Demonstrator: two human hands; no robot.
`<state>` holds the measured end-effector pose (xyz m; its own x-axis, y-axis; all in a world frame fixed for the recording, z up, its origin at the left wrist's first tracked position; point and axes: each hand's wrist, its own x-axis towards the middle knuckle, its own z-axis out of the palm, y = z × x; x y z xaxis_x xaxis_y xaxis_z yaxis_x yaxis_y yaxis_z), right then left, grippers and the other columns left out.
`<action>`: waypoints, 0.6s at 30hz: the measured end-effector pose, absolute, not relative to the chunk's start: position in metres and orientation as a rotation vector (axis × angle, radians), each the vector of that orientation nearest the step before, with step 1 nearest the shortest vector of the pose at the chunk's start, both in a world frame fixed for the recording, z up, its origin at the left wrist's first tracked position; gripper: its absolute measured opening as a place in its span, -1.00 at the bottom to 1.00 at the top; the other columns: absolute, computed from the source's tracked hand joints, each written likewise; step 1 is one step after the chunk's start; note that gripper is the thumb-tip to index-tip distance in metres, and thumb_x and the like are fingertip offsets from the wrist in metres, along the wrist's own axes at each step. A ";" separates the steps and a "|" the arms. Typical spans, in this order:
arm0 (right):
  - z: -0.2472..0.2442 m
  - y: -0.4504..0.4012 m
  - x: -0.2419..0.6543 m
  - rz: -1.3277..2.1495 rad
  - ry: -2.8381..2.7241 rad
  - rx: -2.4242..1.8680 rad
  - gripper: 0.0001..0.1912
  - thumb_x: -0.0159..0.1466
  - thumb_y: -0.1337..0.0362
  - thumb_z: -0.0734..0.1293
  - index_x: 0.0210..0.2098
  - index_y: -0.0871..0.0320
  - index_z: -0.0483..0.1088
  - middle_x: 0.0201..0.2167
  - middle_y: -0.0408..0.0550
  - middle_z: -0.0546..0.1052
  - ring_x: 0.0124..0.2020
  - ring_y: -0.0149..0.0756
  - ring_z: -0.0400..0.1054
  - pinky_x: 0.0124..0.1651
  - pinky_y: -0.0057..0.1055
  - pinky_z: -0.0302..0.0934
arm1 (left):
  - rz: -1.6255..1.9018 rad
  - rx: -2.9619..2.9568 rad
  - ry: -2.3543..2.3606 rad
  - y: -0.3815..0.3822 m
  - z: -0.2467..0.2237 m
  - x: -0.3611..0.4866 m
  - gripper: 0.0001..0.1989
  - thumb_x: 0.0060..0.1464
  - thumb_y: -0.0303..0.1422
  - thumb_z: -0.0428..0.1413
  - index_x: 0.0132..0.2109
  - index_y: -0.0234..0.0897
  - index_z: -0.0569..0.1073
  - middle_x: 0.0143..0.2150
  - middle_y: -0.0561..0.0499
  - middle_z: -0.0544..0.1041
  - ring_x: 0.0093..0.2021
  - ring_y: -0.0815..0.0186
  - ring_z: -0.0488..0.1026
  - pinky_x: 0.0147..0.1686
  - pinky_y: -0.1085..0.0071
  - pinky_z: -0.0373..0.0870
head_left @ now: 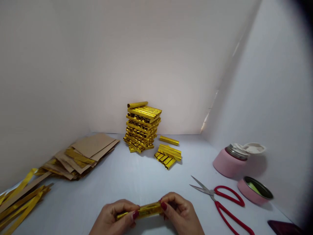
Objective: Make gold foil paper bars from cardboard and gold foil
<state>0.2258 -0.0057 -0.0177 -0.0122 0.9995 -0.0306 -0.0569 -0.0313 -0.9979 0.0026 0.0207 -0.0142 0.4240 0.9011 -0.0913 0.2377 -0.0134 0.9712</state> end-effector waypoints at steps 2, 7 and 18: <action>-0.018 -0.004 0.226 1.261 -1.119 -1.217 -0.62 0.08 -0.05 0.43 -0.47 0.19 0.47 -0.62 -0.10 0.47 -0.57 -0.41 0.29 -0.48 -0.50 0.13 | 0.727 1.521 1.023 0.020 -0.015 0.003 -0.75 0.07 -0.18 0.14 -0.22 -0.21 0.60 -0.37 -0.01 0.57 -0.37 0.24 0.46 -0.36 0.46 0.33; -0.027 0.006 0.224 1.193 -0.918 -1.248 -0.50 -0.05 -0.13 0.46 -0.44 0.21 0.43 -0.67 -0.15 0.43 -0.68 -0.45 0.23 -0.61 -0.52 0.08 | 0.862 1.486 1.048 0.021 -0.023 0.002 -0.69 0.03 -0.19 0.18 -0.11 -0.24 0.55 -0.25 -0.06 0.57 -0.30 0.21 0.45 -0.32 0.43 0.35; -0.025 0.009 0.224 1.134 -0.928 -1.285 -0.44 -0.12 -0.22 0.45 -0.58 0.16 0.30 -0.73 -0.13 0.44 -0.74 -0.46 0.22 -0.63 -0.52 0.06 | 1.013 1.394 1.042 0.025 -0.034 0.004 -0.56 -0.04 -0.01 0.20 -0.16 -0.26 0.54 -0.35 -0.04 0.54 -0.36 0.24 0.41 -0.36 0.42 0.33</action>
<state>0.2243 0.0086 -0.0249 0.2258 0.9707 -0.0824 -0.1110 -0.0584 -0.9921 0.0039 0.0255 -0.0342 0.2561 0.9662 0.0299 0.0570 -0.0460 0.9973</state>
